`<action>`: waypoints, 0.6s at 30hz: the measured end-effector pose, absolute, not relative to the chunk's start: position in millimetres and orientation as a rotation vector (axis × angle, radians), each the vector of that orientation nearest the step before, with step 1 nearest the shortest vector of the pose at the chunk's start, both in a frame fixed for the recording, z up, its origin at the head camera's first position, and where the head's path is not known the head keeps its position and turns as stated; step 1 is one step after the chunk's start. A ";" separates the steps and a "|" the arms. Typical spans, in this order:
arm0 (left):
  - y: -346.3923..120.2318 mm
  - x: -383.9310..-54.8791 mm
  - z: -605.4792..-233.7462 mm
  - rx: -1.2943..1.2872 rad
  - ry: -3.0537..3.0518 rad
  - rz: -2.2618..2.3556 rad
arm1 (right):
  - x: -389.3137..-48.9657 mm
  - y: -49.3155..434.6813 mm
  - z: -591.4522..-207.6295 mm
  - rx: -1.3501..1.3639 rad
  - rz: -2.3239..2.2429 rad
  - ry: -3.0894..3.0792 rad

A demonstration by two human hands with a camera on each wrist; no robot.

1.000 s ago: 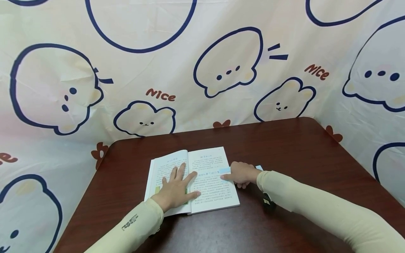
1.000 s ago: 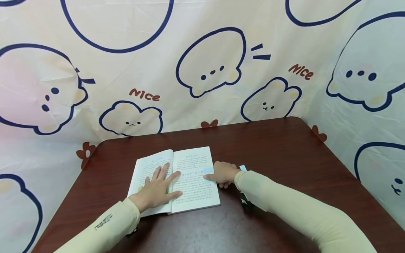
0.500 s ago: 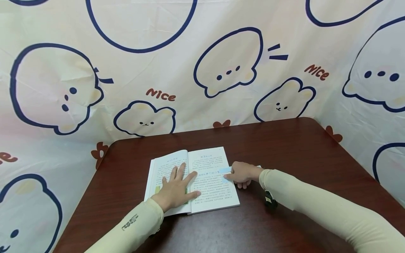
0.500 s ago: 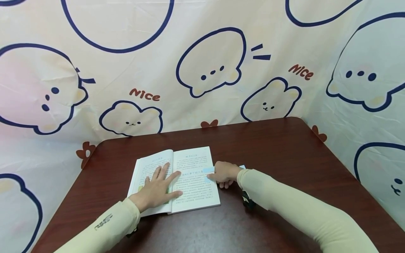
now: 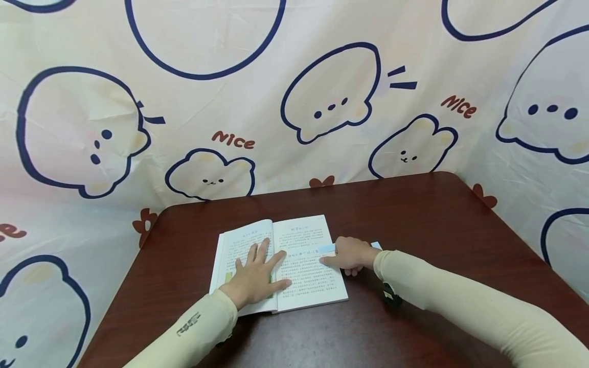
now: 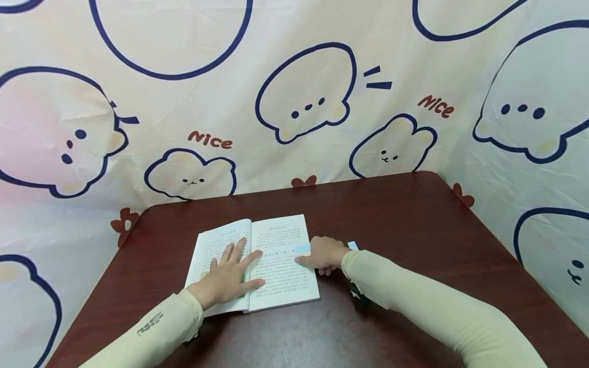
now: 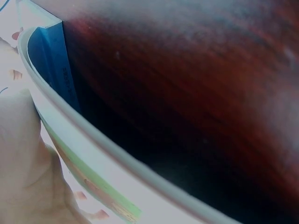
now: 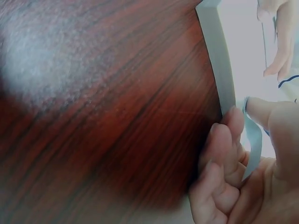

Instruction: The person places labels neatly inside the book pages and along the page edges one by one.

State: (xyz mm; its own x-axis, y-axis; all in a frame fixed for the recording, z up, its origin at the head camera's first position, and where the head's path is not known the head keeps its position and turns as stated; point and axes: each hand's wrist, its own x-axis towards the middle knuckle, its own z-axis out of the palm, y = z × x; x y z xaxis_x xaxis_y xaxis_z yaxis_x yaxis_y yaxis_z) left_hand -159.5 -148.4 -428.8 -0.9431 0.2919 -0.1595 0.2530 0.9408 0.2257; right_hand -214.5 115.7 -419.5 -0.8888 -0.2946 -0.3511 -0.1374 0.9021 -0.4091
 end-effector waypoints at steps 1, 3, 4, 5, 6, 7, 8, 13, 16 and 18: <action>-148.7 -159.1 -428.8 0.411 2.904 0.303 | -214.3 115.4 -420.1 -0.316 -0.523 2.656; -149.4 -158.2 -428.7 0.412 2.903 0.306 | -214.2 115.0 -421.9 -0.314 -0.516 2.659; -149.6 -158.0 -428.7 0.411 2.901 0.305 | -214.1 114.9 -422.6 -0.315 -0.512 2.660; -149.8 -157.7 -428.6 0.410 2.901 0.303 | -213.8 114.8 -423.0 -0.316 -0.511 2.659; -149.8 -157.5 -428.3 0.408 2.900 0.301 | -213.8 114.8 -423.5 -0.319 -0.511 2.661; -150.0 -157.5 -428.4 0.406 2.902 0.302 | -213.8 114.7 -423.6 -0.322 -0.513 2.661; -150.1 -157.6 -428.6 0.404 2.902 0.301 | -213.9 114.8 -423.9 -0.326 -0.516 2.661; -149.4 -158.0 -427.7 0.403 2.905 0.302 | -214.2 115.8 -422.4 -0.352 -0.541 2.654; -148.6 -158.1 -426.6 0.408 2.900 0.302 | -214.0 116.7 -421.0 -0.354 -0.554 2.645; -148.0 -158.7 -426.2 0.410 2.898 0.302 | -214.2 117.3 -420.8 -0.347 -0.556 2.641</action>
State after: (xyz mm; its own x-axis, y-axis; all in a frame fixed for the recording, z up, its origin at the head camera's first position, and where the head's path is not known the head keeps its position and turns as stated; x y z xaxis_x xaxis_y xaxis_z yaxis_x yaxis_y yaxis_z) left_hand -158.7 -148.0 -426.2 -0.9418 0.2923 -0.1661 0.2518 0.9407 0.2274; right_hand -214.2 117.3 -420.8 -0.8817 -0.3201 -0.3464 -0.1534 0.8891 -0.4312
